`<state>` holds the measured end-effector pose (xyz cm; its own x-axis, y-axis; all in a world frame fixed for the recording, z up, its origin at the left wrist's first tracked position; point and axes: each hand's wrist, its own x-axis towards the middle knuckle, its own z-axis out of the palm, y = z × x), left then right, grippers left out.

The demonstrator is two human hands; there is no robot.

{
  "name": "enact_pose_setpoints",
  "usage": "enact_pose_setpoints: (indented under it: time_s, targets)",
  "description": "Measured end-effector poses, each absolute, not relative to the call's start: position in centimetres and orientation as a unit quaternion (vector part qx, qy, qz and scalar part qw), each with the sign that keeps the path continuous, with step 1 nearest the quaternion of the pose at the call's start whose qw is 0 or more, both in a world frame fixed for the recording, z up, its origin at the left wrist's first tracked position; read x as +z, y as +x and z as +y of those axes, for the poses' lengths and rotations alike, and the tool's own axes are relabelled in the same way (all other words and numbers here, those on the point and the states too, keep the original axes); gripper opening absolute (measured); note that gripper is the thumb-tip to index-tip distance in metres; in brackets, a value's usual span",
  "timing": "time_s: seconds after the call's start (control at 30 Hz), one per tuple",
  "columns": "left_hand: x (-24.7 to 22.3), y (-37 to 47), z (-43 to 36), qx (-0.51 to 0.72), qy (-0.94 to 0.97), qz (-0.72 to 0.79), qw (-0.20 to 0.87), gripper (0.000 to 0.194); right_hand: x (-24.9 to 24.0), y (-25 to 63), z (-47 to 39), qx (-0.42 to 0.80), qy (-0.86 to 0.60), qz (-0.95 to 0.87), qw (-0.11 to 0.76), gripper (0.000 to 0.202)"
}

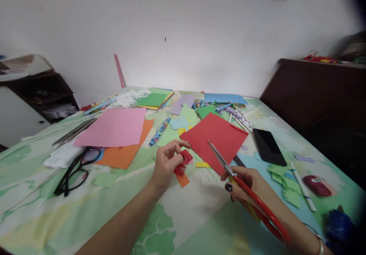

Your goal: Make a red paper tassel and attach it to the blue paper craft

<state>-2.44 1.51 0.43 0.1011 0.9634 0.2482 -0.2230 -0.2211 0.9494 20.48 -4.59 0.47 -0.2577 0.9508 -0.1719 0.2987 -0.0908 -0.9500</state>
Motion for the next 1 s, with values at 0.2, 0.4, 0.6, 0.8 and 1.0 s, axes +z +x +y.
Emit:
enact_pose_setpoints:
  time_s: [0.2, 0.4, 0.6, 0.8, 1.0]
  targets:
    - [0.4, -2.1, 2.0, 0.528, 0.510, 0.307, 0.606, 0.012, -0.1, 20.1, -4.5, 0.516, -0.541, -0.595, 0.296, 0.033]
    - [1.3, -1.9, 1.9, 0.480, 0.523, 0.331, 0.621, 0.006, -0.3, 19.7, -4.4, 0.498, -0.558, -0.596, 0.292, 0.038]
    - [2.7, -1.9, 2.4, 0.441, 0.591, 0.373, 0.564, 0.022, 0.2, 19.5, -4.7, 0.515, -0.546, -0.586, 0.307, 0.036]
    - [3.5, -1.6, 2.7, 0.428, 0.619, 0.380, 0.538, 0.014, -0.4, 19.4, -4.7, 0.506, -0.530, -0.606, 0.308, 0.037]
    - [2.9, -1.9, 2.7, 0.439, 0.631, 0.365, 0.525, 0.016, 0.1, 19.2, -4.9, 0.506, -0.531, -0.605, 0.312, 0.040]
